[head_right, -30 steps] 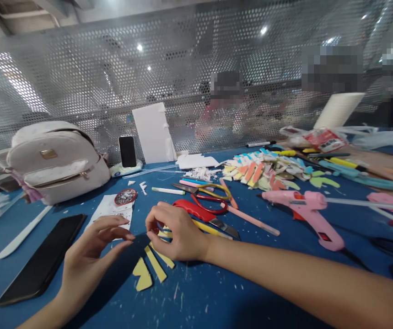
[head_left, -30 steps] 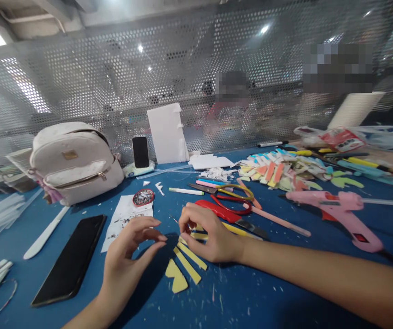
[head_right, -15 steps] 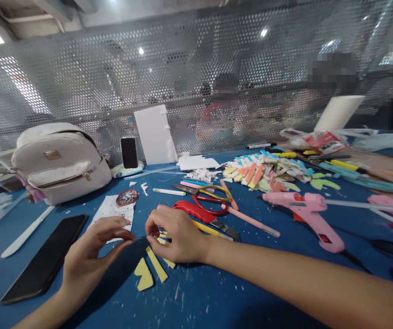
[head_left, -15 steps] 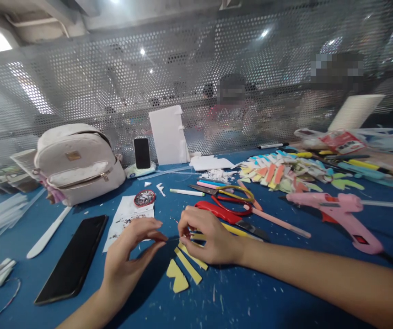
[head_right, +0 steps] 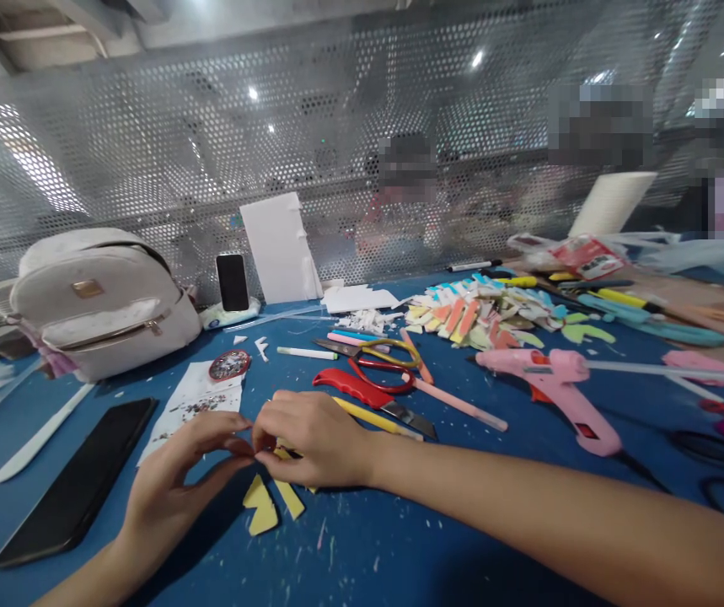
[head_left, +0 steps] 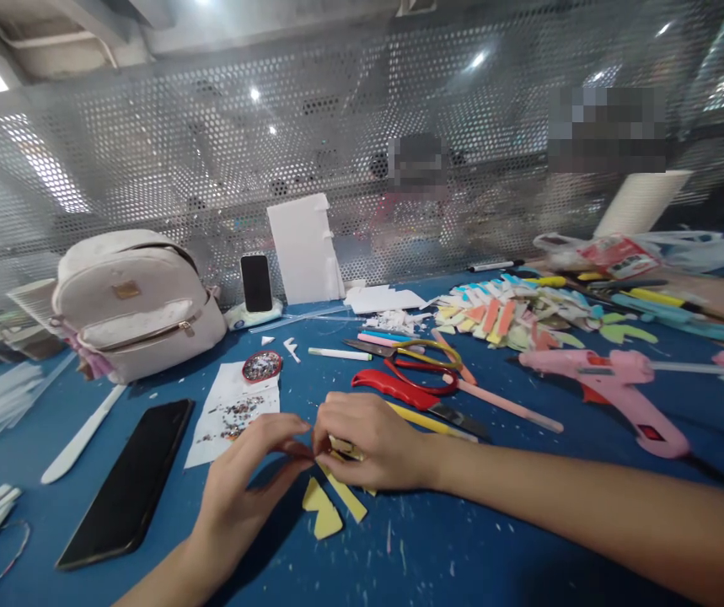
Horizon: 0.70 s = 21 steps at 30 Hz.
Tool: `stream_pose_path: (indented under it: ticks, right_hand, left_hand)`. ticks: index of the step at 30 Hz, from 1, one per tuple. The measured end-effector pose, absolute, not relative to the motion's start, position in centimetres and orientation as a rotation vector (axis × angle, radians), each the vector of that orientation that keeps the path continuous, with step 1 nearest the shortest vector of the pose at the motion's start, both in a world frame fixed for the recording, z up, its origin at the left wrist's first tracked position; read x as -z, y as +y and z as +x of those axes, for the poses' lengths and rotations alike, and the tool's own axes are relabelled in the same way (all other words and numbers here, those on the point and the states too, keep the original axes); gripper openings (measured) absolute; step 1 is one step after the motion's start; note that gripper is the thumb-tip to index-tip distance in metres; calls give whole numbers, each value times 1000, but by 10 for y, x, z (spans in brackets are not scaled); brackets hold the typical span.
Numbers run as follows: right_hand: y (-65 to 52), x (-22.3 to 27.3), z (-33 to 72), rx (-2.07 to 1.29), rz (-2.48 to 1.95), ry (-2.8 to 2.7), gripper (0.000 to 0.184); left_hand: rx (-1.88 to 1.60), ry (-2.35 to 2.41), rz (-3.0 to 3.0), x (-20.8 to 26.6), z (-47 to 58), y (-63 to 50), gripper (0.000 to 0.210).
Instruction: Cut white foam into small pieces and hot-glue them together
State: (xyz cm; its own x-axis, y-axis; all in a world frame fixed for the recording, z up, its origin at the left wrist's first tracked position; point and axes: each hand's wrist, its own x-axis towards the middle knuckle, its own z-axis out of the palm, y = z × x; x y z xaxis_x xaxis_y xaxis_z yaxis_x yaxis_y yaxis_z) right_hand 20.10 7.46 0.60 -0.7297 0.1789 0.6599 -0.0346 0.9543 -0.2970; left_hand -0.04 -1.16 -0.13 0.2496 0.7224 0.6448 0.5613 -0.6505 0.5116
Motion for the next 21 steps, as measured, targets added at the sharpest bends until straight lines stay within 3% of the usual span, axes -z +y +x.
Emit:
stream_pose_path:
  ticks: [21]
  right_hand:
    - [73, -6, 200, -373, -163, -2374, 8]
  left_hand:
    - [-1342, 1216, 2330, 3, 1, -7, 38]
